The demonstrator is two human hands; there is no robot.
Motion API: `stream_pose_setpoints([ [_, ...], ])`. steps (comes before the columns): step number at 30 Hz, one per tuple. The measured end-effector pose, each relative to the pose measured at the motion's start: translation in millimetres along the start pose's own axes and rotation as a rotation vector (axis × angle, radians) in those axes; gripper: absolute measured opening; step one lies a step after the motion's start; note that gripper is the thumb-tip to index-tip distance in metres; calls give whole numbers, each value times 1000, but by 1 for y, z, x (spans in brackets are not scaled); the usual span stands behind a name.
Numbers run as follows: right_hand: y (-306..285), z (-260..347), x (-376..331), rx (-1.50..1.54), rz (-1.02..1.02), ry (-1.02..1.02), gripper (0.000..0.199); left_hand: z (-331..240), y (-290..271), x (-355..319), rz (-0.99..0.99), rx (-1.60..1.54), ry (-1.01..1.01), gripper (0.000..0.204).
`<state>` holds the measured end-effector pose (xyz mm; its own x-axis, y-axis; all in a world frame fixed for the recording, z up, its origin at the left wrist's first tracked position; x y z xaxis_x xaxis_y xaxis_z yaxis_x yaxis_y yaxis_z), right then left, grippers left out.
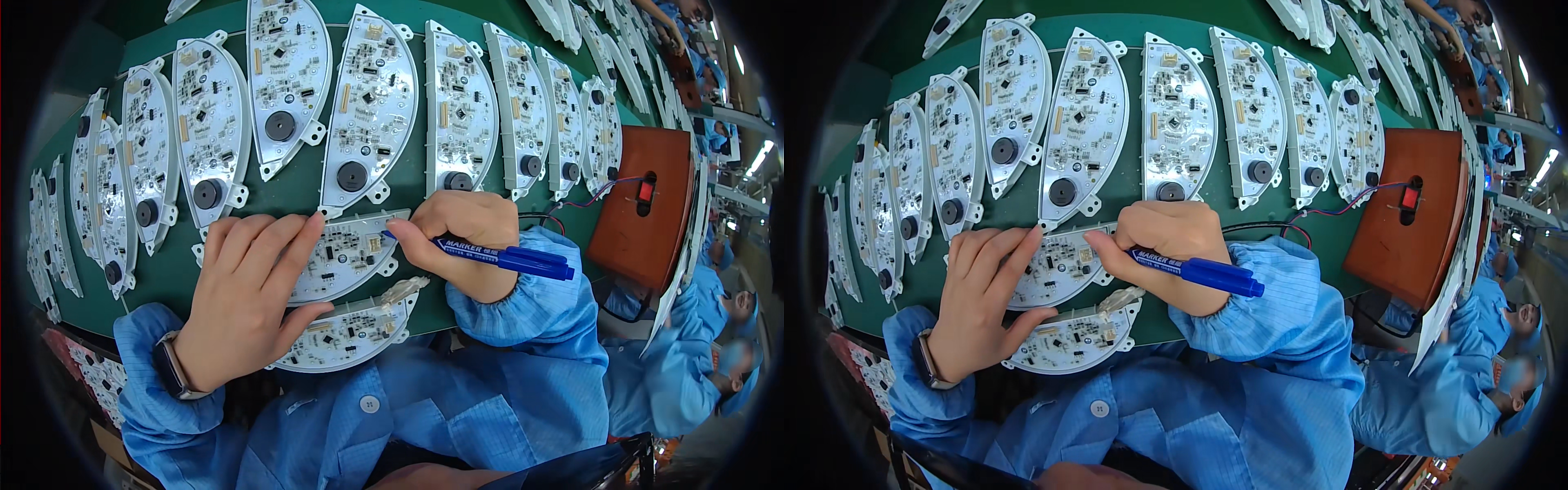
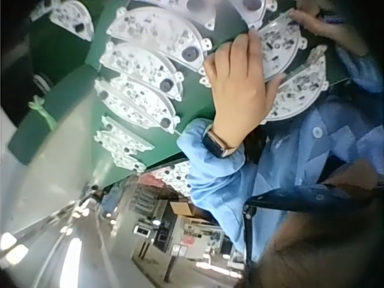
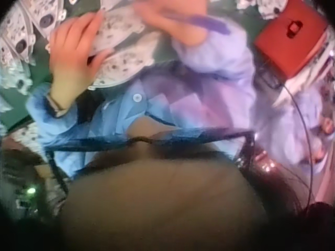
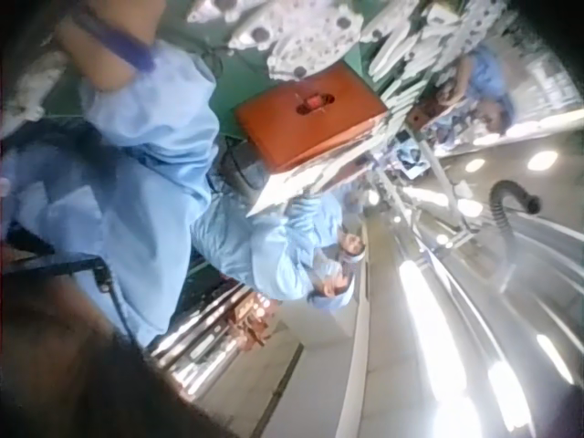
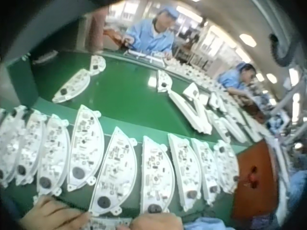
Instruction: The person tests electronic display assemblies by plugging in a power connector, pressing buttons to activate the digital display and LED lights, marking the circuit boards with a pen, and unplugging the connector.
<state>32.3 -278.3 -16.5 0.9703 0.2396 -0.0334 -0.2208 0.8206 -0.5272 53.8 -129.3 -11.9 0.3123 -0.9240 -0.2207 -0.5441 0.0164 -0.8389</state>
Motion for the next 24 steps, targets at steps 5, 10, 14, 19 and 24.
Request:
stream_pose_setpoints([
  [5,0,1,0,-29,-8,-9,21,0,1,-1,7,-5,-1,77],
  [10,-1,2,-2,-47,-36,-14,22,0,1,-1,1,-1,-1,73],
  [14,-1,1,-3,-9,-26,-15,22,-1,3,-1,9,-2,-5,73],
  [19,-11,0,-4,189,-38,20,20,1,2,0,6,-9,-4,76],
  [24,-19,-18,-13,614,-164,89,13,-1,-7,-5,-35,10,10,78],
])
Point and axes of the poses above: each hand's wrist, its own x-axis towards the middle knuckle, its own y-axis out of the palm, z = x × y, the point moved 10 cm from there along x, towards the middle knuckle, and after that the axes turned 14 degrees about z, right-handed, at the moved point
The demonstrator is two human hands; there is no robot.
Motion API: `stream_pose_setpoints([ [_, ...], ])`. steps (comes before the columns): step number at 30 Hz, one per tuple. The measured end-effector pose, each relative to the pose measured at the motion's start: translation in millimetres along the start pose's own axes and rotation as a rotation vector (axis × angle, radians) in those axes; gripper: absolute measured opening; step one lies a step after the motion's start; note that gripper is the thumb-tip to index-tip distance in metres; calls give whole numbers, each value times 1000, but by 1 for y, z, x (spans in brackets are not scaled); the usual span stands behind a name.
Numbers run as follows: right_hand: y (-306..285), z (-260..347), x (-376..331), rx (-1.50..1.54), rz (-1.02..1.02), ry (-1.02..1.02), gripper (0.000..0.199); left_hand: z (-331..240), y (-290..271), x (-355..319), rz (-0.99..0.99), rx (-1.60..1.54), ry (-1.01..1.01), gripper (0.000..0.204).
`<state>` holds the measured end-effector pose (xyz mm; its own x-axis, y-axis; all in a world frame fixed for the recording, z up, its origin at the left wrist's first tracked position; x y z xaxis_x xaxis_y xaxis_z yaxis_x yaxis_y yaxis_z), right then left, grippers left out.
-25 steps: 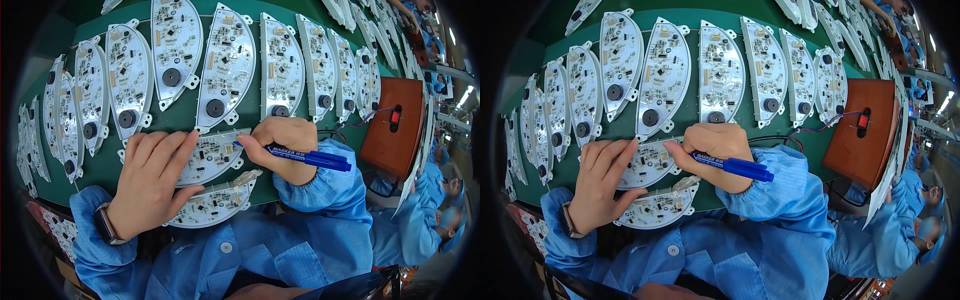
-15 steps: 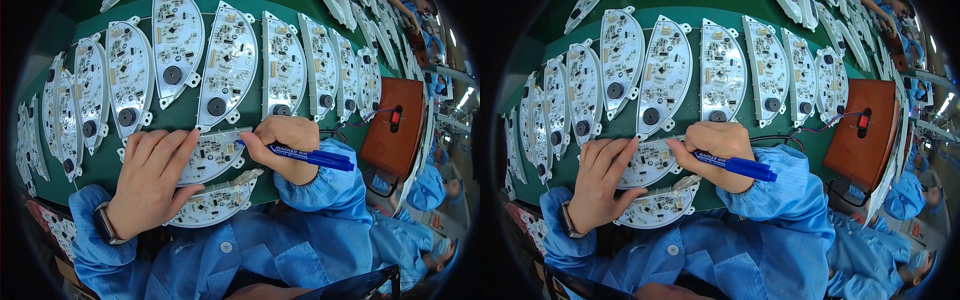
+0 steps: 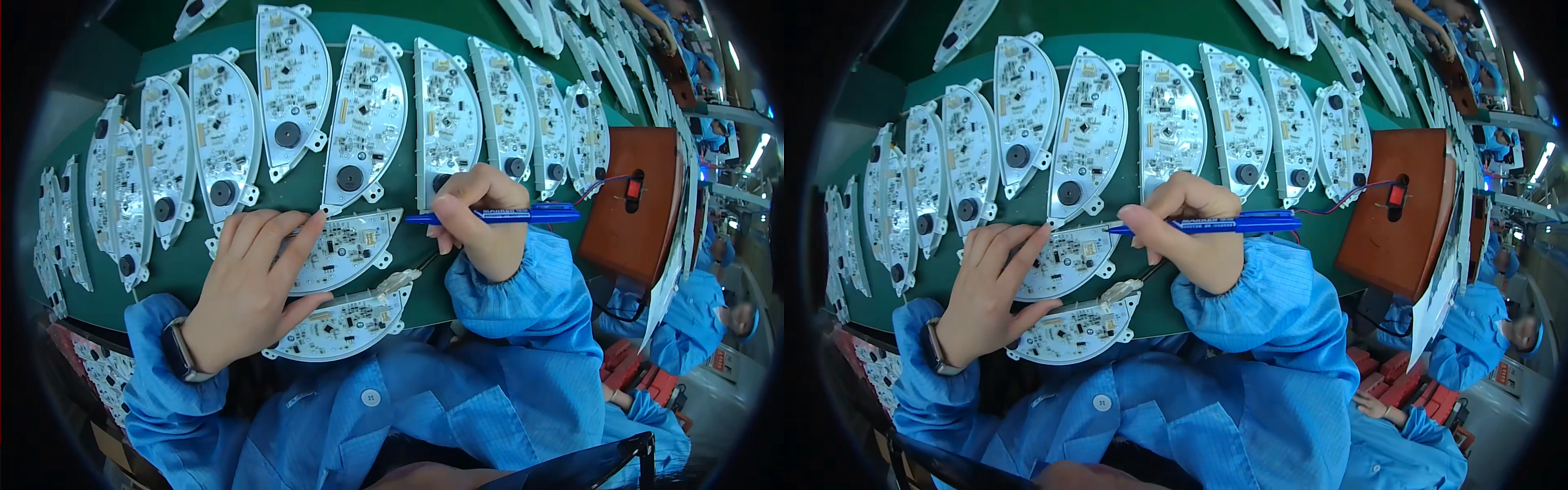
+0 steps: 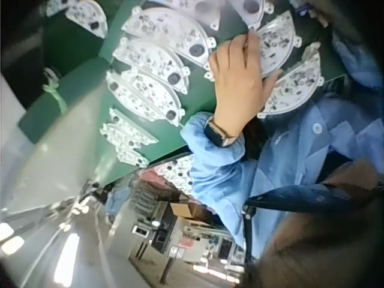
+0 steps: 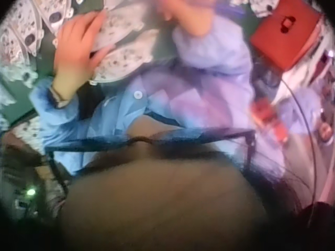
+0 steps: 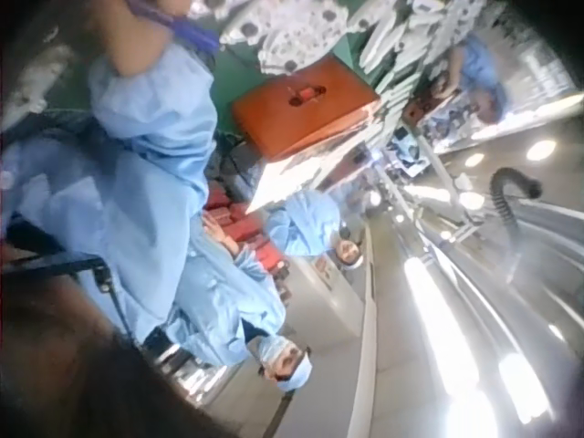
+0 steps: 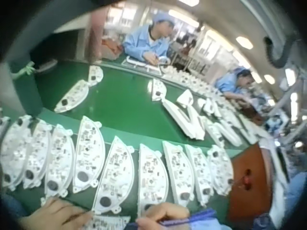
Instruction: The person tests electronic display assemblies by plugging in a power connector, pressing buttons to activate the digital display and LED lights, marking the circuit boards with a pen, and unplugging the connector.
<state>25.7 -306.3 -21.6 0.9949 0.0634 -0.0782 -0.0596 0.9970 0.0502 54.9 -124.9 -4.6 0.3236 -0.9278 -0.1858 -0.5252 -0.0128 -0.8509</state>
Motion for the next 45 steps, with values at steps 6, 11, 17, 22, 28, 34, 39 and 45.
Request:
stream_pose_setpoints([
  [6,-31,-4,-8,168,-86,-237,15,-10,-24,-8,22,34,46,73],
  [11,-38,-5,-12,207,-105,-206,26,-4,-79,-12,124,-52,-29,70],
  [17,-23,2,-12,173,45,-230,35,91,-171,65,-243,-109,-384,57],
  [22,-11,-2,-7,162,107,-127,45,189,-180,165,-408,210,-467,69],
  [28,-5,-8,-7,195,152,-104,28,192,-185,169,-382,285,-582,60],
  [34,24,38,-14,-484,389,-322,22,31,-125,72,-134,61,41,47],
  [39,52,21,-24,-854,589,-337,29,-53,-24,-17,297,10,129,75],
  [45,57,19,-27,-961,599,-290,20,-51,28,-42,204,99,95,72],
])
Point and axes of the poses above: each hand's wrist, its own x-axis towards the middle knuckle, its own y-axis out of the palm, z = x × y, the point moved 10 cm from there along x, towards the middle knuckle, and after that the axes turned 14 degrees about z, right-handed, at the moved point
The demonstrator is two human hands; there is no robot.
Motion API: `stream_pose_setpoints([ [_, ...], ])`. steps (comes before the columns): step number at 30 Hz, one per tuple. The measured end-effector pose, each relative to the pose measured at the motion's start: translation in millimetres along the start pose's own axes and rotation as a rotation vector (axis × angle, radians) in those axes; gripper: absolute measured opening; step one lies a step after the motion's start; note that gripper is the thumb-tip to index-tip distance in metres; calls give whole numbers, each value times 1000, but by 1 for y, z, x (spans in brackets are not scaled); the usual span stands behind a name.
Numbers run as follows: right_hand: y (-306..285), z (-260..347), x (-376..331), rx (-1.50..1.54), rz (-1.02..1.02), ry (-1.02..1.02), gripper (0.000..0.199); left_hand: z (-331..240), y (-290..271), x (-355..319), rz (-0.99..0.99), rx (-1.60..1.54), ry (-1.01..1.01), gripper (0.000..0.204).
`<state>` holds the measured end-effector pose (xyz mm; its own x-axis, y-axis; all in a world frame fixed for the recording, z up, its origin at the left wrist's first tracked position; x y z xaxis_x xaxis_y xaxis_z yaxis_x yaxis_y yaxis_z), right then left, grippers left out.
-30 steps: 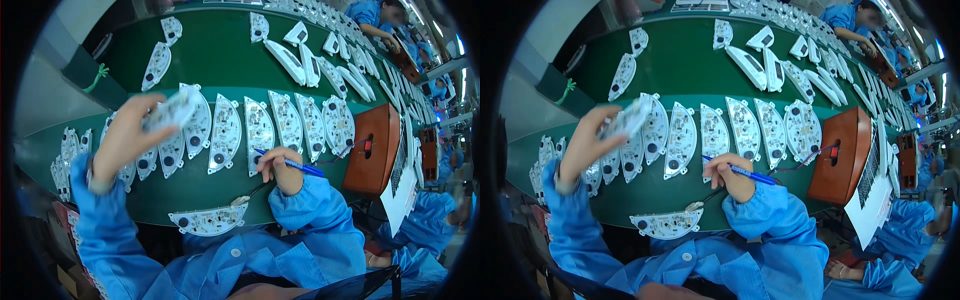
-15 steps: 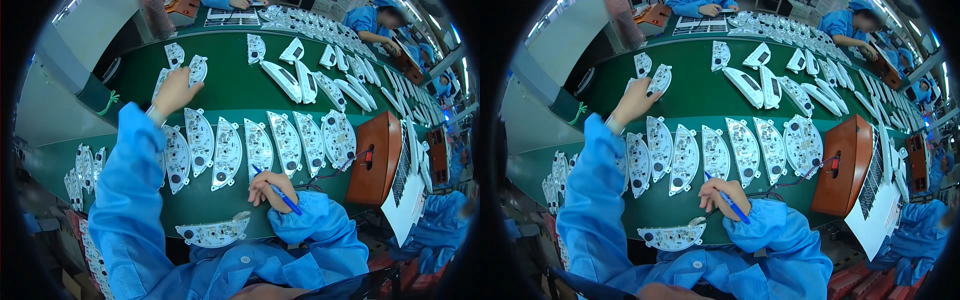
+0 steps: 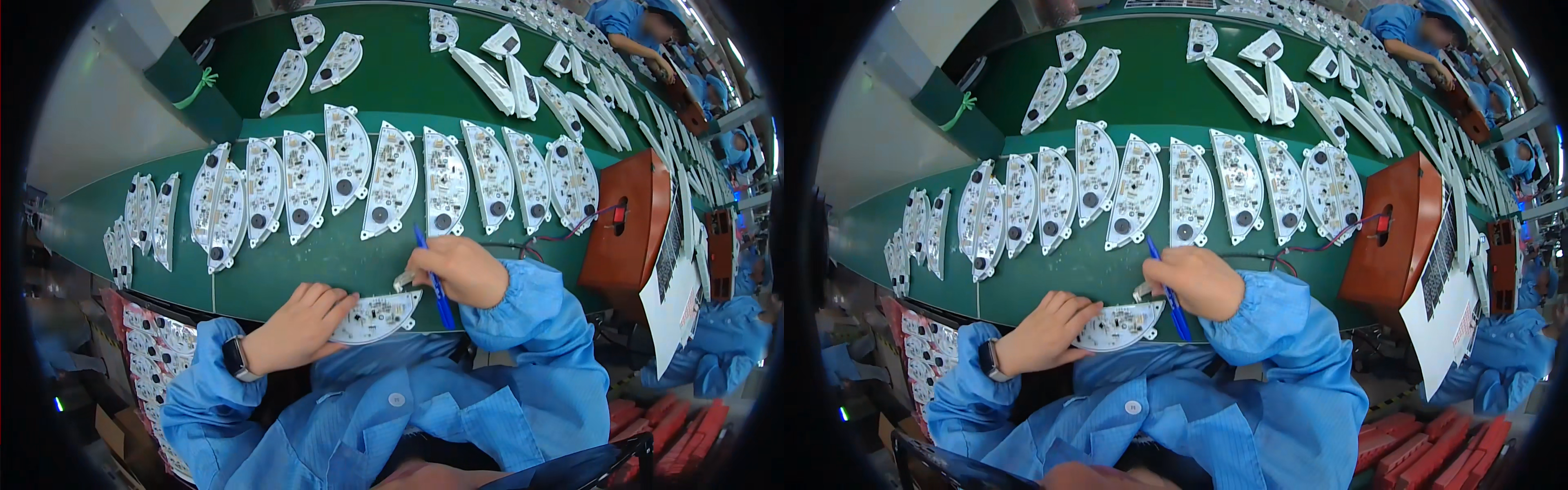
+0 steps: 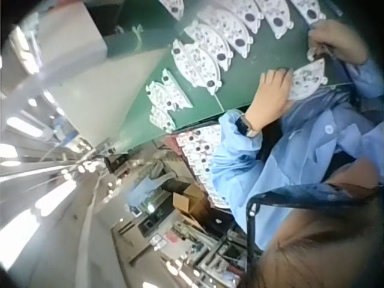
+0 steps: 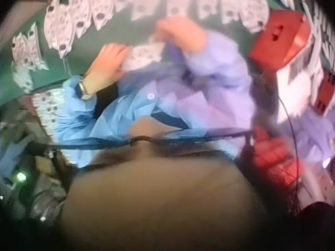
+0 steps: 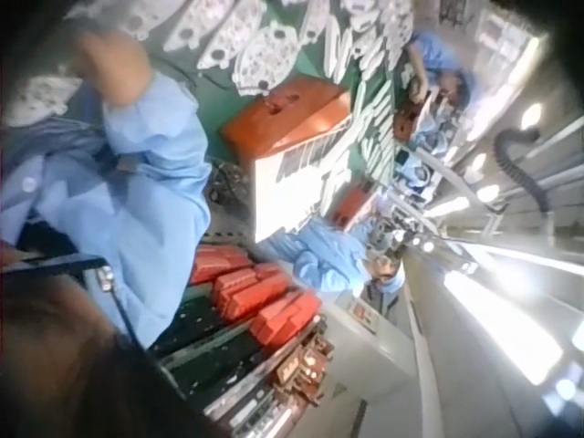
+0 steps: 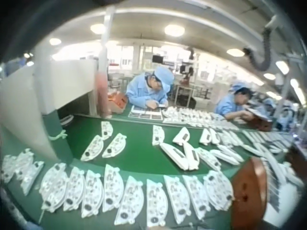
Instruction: The person tests electronic display assemblies by plugging in a power connector, pressing buttons to activate the digital display and LED lights, marking the circuit boards with a pen, and unplugging the connector.
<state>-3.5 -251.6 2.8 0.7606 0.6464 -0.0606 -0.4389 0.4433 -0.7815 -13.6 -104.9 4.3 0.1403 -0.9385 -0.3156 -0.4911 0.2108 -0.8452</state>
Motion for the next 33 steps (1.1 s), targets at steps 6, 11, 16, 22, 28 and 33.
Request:
stream_pose_setpoints([
  [6,-31,-8,-20,141,-244,110,25,17,-12,13,-152,-7,27,70],
  [11,-12,-19,-31,193,-280,168,24,22,-12,16,-169,-27,33,71],
  [16,-13,-9,-32,117,-296,193,22,23,-9,14,-199,-33,39,72],
  [22,-15,3,-30,-24,-298,162,20,25,-7,14,-217,-35,38,72],
  [28,-10,-10,-25,37,-239,227,16,24,-9,12,-244,-16,65,71],
  [33,-4,-10,-18,70,-150,189,14,24,-8,11,-261,-16,72,71],
])
Point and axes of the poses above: each hand's wrist, its own x-axis towards the middle knuckle, its own y-axis out of the palm, z = x × y, the point moved 10 cm from there along x, towards the middle knuckle, and after that the axes turned 14 degrees about z, right-handed, at the moved point
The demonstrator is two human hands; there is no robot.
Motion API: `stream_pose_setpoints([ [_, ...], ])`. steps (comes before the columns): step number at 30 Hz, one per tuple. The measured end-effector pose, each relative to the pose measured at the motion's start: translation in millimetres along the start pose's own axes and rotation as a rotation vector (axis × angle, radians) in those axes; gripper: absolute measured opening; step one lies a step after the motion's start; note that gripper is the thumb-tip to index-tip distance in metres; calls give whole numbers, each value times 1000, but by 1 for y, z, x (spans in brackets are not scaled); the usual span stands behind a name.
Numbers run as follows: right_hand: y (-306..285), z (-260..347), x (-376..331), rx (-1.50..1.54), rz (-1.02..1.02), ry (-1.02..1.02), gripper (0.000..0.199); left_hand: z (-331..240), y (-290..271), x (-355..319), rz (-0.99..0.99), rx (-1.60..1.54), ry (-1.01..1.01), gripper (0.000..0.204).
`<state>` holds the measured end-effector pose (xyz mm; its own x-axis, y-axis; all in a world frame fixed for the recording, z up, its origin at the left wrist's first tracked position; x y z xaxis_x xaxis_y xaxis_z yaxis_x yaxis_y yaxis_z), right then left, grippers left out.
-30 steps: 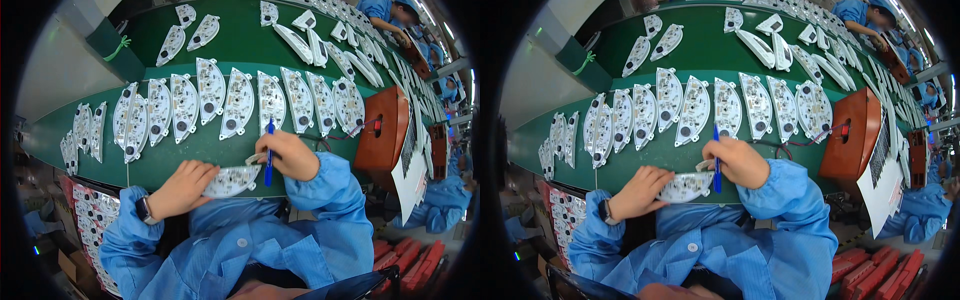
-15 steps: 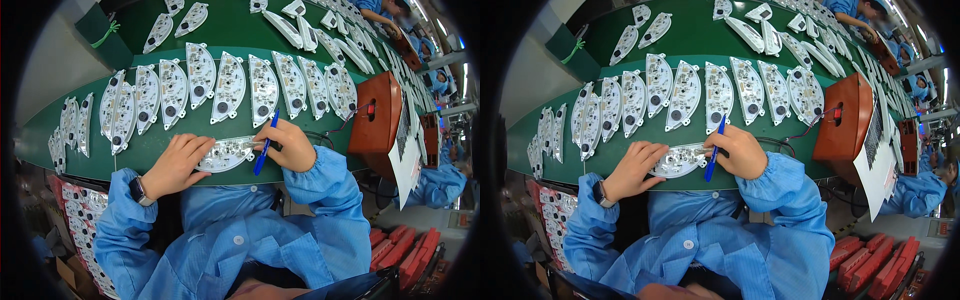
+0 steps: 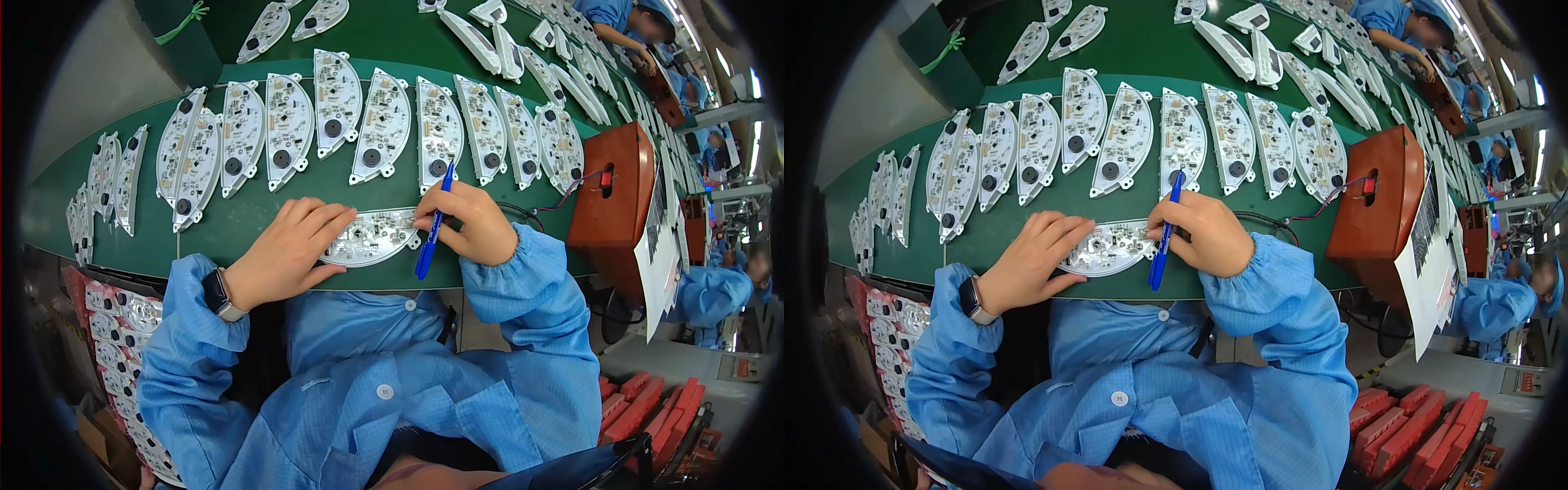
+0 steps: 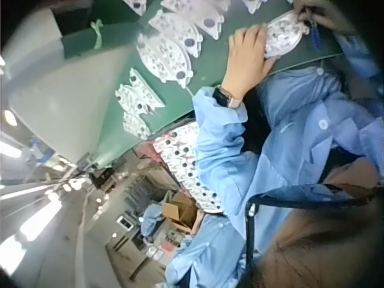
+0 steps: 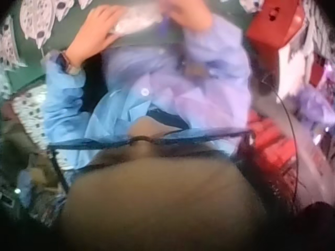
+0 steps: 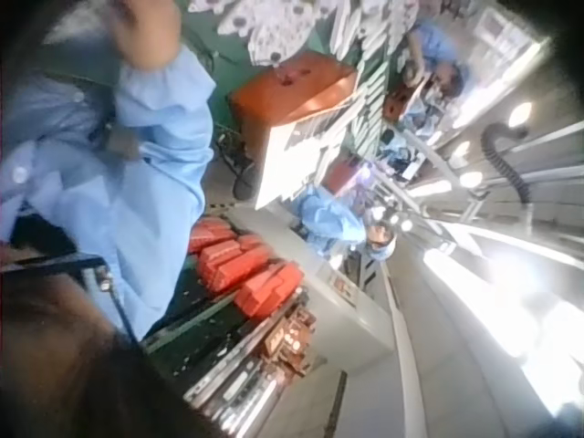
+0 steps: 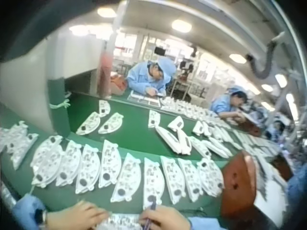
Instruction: The person tests electronic display assemblies by plugging in a power connector, pressing buttons to activate the digital display and LED lights, marking the circuit boards with a pen, and unplugging the connector.
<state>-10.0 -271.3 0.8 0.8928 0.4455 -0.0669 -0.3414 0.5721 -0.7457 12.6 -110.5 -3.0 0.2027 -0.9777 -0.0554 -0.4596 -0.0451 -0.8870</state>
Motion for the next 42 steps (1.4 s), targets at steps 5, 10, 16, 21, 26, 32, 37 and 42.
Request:
stream_pose_setpoints([
  [5,3,3,11,-2,123,31,16,4,6,0,20,-38,3,73],
  [10,8,2,19,41,208,-13,16,6,5,0,18,-63,3,74],
  [16,9,2,21,71,224,-15,17,8,3,1,28,-77,14,76],
  [21,6,8,23,-49,245,15,16,6,1,2,19,-53,20,76],
  [26,4,6,25,-39,252,15,20,6,-4,-1,-17,21,61,72],
  [32,-20,8,20,129,-78,-141,38,49,-18,-13,-186,-824,-160,32],
  [37,-6,25,19,66,-61,-265,66,68,9,-14,-221,-1173,-264,33],
  [42,6,43,22,-77,-90,-325,82,73,23,-15,-186,-1308,-326,35],
])
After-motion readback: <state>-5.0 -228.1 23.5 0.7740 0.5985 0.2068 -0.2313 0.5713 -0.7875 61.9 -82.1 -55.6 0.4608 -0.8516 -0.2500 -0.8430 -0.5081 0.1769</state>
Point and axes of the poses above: each hand's wrist, its own x-axis towards the middle knuckle, its own y-axis out of the palm, z = x × y, the point moved 10 cm from there along x, towards the middle knuckle, and after that the axes turned 14 degrees about z, right-handed, at the moved point
